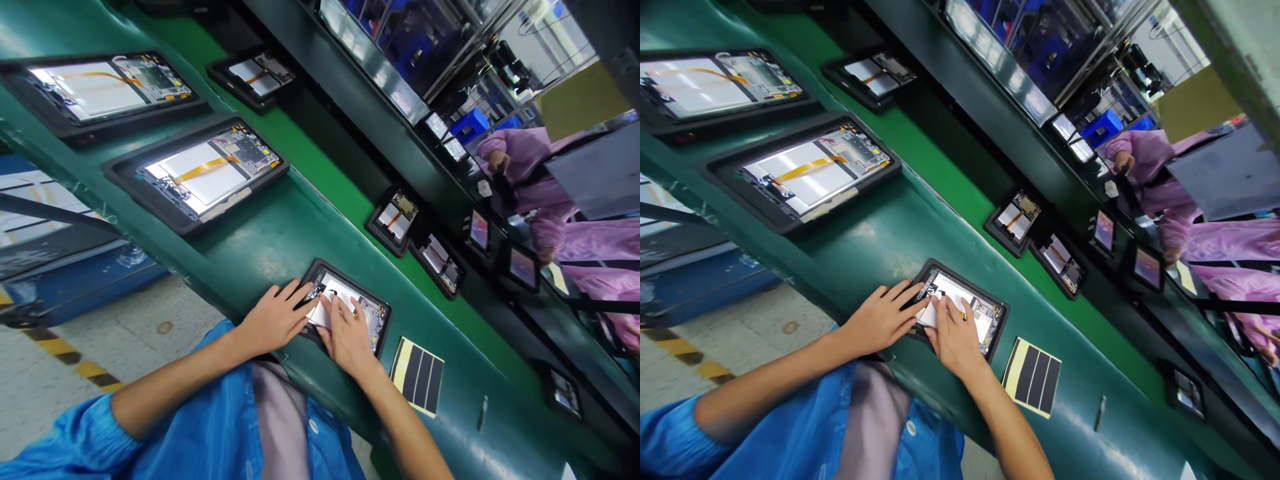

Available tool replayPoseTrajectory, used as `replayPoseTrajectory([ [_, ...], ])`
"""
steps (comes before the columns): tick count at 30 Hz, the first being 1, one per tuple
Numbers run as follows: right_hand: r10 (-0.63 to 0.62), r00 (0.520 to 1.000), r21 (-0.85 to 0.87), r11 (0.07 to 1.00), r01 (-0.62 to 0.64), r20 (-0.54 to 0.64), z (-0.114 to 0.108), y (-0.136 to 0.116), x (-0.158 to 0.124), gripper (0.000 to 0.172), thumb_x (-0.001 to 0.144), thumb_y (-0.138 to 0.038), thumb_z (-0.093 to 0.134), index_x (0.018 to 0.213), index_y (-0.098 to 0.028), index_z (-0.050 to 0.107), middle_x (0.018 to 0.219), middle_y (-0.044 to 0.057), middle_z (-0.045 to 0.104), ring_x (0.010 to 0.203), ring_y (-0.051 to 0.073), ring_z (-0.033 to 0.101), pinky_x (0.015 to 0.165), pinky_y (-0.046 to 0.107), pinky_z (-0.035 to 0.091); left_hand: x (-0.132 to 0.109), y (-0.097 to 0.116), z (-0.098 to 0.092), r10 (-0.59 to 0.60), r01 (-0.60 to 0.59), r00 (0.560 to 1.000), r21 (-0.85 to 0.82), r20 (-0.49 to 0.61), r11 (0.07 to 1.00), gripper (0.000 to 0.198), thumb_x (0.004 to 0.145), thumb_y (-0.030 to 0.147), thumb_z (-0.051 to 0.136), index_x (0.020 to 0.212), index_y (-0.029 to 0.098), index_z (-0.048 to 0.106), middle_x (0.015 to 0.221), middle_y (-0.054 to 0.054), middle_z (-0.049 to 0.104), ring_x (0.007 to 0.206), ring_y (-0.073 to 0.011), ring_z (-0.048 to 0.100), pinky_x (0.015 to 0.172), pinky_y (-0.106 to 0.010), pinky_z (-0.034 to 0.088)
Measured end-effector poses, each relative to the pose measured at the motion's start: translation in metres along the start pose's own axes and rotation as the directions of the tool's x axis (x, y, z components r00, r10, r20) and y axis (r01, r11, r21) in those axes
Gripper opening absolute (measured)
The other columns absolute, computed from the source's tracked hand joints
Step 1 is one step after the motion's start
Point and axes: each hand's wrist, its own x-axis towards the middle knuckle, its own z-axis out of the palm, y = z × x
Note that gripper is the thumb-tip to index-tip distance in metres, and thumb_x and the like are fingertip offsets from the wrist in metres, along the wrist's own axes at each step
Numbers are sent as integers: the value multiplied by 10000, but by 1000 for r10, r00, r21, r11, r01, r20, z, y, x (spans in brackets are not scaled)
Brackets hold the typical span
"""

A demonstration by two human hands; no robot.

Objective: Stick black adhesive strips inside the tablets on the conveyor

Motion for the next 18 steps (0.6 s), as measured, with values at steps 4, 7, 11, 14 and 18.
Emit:
replayPoseTrajectory([
  [4, 9, 1000, -22, 1000, -9, 7, 3, -1, -1, 835, 1060, -292, 489, 1642, -8, -39, 1407, 180, 656, 1326, 300, 564, 1160, 513, 337, -1, 0, 0, -3, 3, 1000, -5, 6, 1000, 432, 1027, 367, 520, 1436, 259, 608, 1489, -100, 593, 1302, -325, 537, 859, -407, 419],
  [7, 18, 1000, -31, 999, -17, 26, 3, -2, 0, 799, 1061, -319, 493, 1646, -15, 43, 1414, 189, 649, 1330, 298, 562, 1162, 505, 337, -1, 1, -1, -4, 4, 1000, -7, 5, 1000, 425, 1018, 349, 536, 1423, 248, 622, 1477, -115, 600, 1297, -324, 543, 860, -398, 418],
  [11, 21, 999, -30, 999, -20, 33, 3, -3, 1, 721, 1070, -317, 463, 1641, -34, 127, 1416, 181, 649, 1329, 291, 561, 1173, 504, 324, 0, 0, -3, -4, 4, 1000, -16, 4, 1000, 422, 1020, 343, 534, 1421, 245, 622, 1476, -116, 603, 1298, -329, 541, 864, -394, 411],
  [14, 23, 1000, -41, 999, -23, 8, 4, -4, 0, 691, 1072, -305, 452, 1635, -39, 153, 1421, 171, 649, 1321, 296, 564, 1184, 516, 304, 0, 0, -3, -8, 8, 1000, -26, 9, 1000, 446, 1015, 344, 548, 1449, 253, 597, 1485, -121, 593, 1305, -327, 535, 870, -387, 408],
  [18, 27, 999, -50, 998, -28, -21, 3, -6, -1, 661, 1078, -299, 430, 1631, -44, 174, 1419, 154, 655, 1282, 290, 586, 1190, 507, 281, 2, 1, -5, -10, 10, 1000, -18, 28, 1000, 442, 1020, 348, 538, 1447, 249, 597, 1490, -118, 588, 1300, -330, 537, 866, -391, 409],
])
